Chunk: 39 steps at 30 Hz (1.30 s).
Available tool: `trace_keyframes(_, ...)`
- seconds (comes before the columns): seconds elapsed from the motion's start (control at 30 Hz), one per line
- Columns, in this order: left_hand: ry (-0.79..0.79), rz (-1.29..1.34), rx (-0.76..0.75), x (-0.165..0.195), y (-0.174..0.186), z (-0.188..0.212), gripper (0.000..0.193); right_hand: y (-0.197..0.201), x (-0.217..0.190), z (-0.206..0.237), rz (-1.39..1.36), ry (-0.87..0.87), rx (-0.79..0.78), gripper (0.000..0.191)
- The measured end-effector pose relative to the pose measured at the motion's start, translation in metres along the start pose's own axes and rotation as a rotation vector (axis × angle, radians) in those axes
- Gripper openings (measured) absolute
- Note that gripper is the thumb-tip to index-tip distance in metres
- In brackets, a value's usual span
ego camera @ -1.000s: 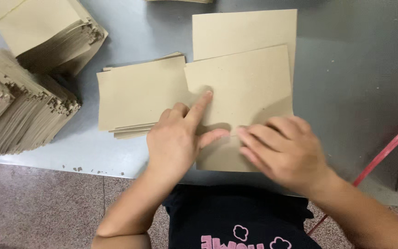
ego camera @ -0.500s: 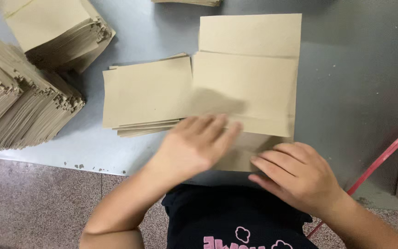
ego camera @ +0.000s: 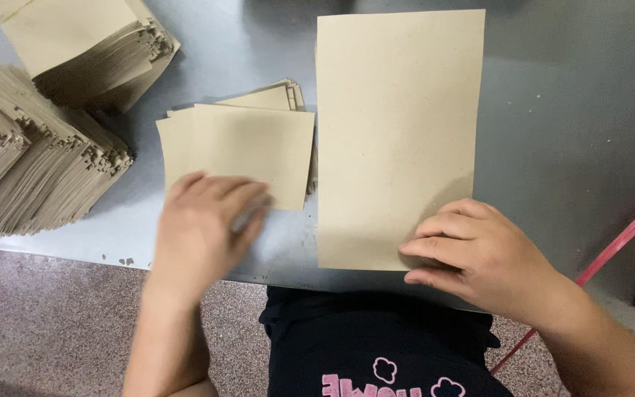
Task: The person folds large kraft paper sheets in half, presses the crease flat, and places each folded sheet onto a growing stack on the table. They repeat this folding cycle continuously, taking new sheets from the pile and adding finished folded pieces to the side stack.
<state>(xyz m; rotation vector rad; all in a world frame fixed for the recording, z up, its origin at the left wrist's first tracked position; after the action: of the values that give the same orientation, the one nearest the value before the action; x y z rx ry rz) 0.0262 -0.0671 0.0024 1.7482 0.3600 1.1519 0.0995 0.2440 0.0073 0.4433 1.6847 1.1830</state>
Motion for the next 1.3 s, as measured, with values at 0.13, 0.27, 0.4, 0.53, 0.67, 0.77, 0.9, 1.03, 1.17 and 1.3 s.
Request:
trace_keyframes(0.13, -0.313, 0.322, -0.028, 0.039, -0.014, -0.008, 0.028, 0.001, 0.001, -0.001, -0.016, 0.011, 0.002, 0.027)
trace_keyframes(0.27, -0.369, 0.403, -0.185, 0.06, -0.027, -0.019, 0.023, -0.002, 0.002, 0.001, 0.002, 0.008, 0.037, 0.02)
trace_keyframes(0.4, -0.297, 0.391, -0.275, 0.062, -0.026, -0.025, 0.018, -0.005, -0.001, 0.006, 0.094, 0.117, 0.037, 0.015)
trace_keyframes(0.53, -0.451, 0.3, 0.01, 0.054, -0.018, -0.025, 0.033, 0.003, -0.009, 0.023, -0.04, 0.192, -0.001, 0.018)
trace_keyframes(0.67, -0.358, 0.404, -0.052, 0.041, -0.029, -0.019, 0.028, 0.026, 0.004, 0.041, -0.275, 0.158, -0.16, 0.019)
trace_keyframes(0.77, -0.252, 0.478, 0.024, 0.036, -0.042, -0.018, 0.026, 0.03, 0.034, 0.04, -0.351, 0.004, -0.18, 0.021)
trace_keyframes(0.9, 0.019, 0.572, 0.128, 0.036, -0.06, -0.024, 0.065, -0.004, 0.066, 0.033, 0.077, -0.609, 0.046, 0.023)
trace_keyframes(1.03, 0.165, 0.547, 0.159, 0.036, -0.065, -0.031, 0.078, -0.025, 0.062, 0.032, -0.405, -0.676, 0.336, 0.063)
trace_keyframes(1.17, 0.087, 0.388, 0.231, 0.04, -0.063, -0.037, 0.049, -0.022, 0.053, 0.03, -0.218, -0.565, 0.536, 0.071)
trace_keyframes(1.3, 0.097, 0.433, 0.24, 0.041, -0.061, -0.038, 0.028, -0.021, 0.054, 0.024, -0.093, -0.447, 0.56, 0.06)
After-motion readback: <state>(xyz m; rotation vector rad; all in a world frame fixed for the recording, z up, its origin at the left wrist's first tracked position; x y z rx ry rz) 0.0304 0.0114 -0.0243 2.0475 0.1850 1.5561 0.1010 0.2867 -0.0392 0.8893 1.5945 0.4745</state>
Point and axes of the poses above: each hand's wrist, its own z-axis away from the middle knuckle, its own y-axis out of the back of the hand, x = y × z, the point moved 2 cm from there along -z, towards the middle knuckle, and after that the axes turned 10 degrees about z, right-handed, at the moved point
